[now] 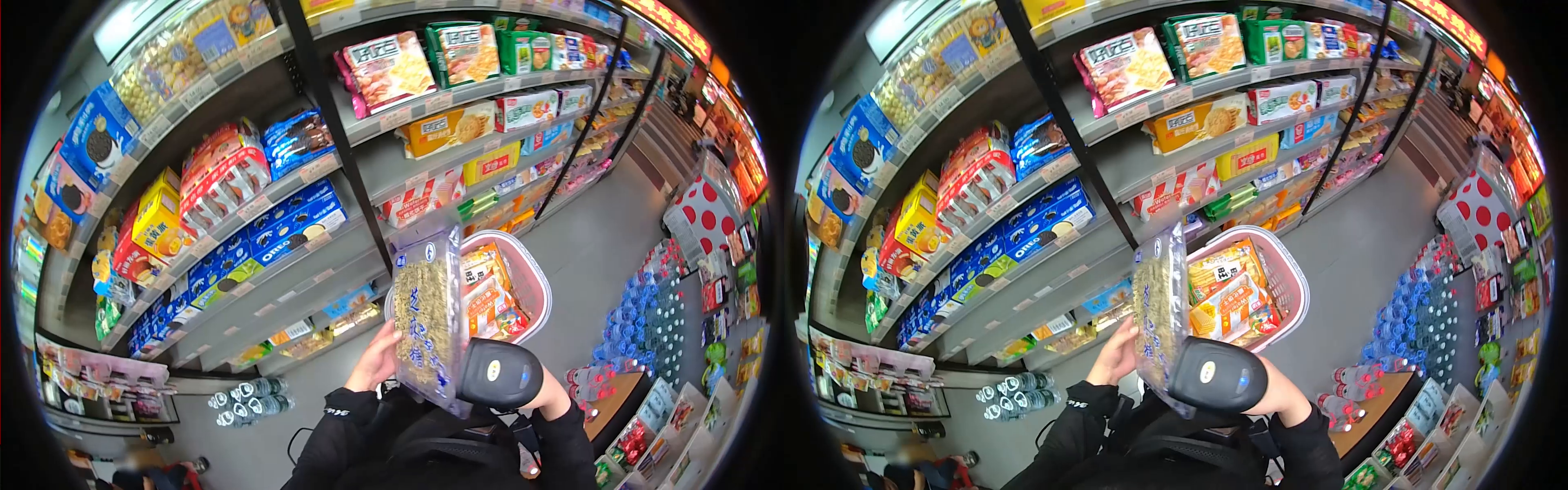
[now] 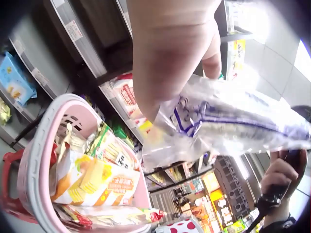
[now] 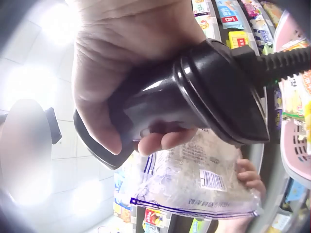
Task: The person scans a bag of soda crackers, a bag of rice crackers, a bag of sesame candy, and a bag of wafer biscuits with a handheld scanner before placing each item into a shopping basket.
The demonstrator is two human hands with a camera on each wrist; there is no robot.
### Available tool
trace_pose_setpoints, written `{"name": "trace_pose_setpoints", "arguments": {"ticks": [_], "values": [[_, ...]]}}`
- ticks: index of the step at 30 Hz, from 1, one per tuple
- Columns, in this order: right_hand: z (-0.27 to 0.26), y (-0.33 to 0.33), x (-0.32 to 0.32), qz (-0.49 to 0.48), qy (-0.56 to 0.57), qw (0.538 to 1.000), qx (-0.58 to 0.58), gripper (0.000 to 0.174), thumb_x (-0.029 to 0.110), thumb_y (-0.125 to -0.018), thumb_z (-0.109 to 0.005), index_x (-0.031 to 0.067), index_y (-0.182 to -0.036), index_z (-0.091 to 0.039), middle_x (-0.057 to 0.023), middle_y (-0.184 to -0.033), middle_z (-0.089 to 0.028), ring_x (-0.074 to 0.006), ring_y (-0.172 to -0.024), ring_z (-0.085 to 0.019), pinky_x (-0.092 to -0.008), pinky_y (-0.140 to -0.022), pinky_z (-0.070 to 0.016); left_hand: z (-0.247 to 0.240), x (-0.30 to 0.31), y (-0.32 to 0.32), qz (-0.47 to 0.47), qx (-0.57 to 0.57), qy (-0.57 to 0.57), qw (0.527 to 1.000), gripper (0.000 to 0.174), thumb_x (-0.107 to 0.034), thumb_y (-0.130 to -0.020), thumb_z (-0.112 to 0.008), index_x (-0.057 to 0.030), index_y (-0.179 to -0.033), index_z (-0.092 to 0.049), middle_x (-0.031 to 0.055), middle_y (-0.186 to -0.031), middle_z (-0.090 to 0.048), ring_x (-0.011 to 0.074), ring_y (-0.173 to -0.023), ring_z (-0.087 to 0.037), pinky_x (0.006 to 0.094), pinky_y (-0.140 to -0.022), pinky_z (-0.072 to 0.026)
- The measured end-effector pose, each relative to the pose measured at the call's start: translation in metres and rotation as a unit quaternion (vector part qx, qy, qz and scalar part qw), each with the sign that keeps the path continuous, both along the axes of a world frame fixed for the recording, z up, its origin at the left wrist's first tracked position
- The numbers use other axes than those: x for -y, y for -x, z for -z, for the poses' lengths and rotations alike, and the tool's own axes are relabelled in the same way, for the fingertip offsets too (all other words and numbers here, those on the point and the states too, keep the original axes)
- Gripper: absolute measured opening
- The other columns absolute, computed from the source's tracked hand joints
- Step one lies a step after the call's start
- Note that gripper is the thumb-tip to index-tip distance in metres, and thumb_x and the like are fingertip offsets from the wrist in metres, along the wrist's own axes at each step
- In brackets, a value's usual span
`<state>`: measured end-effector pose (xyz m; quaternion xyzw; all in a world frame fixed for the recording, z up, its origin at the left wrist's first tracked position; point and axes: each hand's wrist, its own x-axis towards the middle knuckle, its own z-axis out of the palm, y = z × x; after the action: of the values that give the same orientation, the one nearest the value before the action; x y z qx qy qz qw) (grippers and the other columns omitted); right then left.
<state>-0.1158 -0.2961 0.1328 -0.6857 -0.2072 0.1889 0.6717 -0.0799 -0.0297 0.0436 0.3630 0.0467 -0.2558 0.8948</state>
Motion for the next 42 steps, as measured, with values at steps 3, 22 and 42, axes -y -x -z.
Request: {"name": "trace_pose_setpoints", "arguments": {"ticks": [3,22,42], "values": [[-0.024,0.007,-0.009,-0.021,0.001,1.000,0.008,0.067,0.018,-0.053,-0.075,-0.0019,-0.111,-0.048,-0.0102,-0.106,-0.056,-0.0158,-0.094,-0.052,-0.0318,-0.085,-0.0398,0.003,0.025,0.003,-0.003,-0.095,-0.009,0.995,0.050,-0.043,-0.086,-0.040,-0.0049,-0.118,-0.040,0.0144,-0.110,-0.051,0.0255,-0.091,-0.055,0.0372,-0.084,-0.0420],[-0.014,0.045,0.035,0.011,0.098,0.995,0.023,0.041,0.009,-0.061,-0.064,-0.0012,-0.099,-0.052,-0.0167,-0.088,-0.060,-0.0254,-0.082,-0.059,-0.0314,-0.074,-0.0447,0.005,0.065,0.009,0.172,-0.139,0.254,0.942,0.053,-0.039,-0.081,-0.048,-0.0031,-0.119,-0.036,0.0088,-0.070,-0.042,0.0192,-0.065,-0.049,0.0293,-0.063,-0.0441],[0.008,0.022,0.019,-0.055,-0.045,0.975,-0.211,0.041,0.003,-0.068,-0.064,0.0007,-0.105,-0.048,-0.0042,-0.085,-0.061,-0.0082,-0.064,-0.056,-0.0211,-0.051,-0.0464,0.002,0.062,-0.003,0.116,-0.058,0.151,0.980,0.052,-0.044,-0.080,-0.046,-0.0015,-0.110,-0.040,0.0087,-0.070,-0.043,0.0184,-0.061,-0.048,0.0251,-0.055,-0.0404]]}}
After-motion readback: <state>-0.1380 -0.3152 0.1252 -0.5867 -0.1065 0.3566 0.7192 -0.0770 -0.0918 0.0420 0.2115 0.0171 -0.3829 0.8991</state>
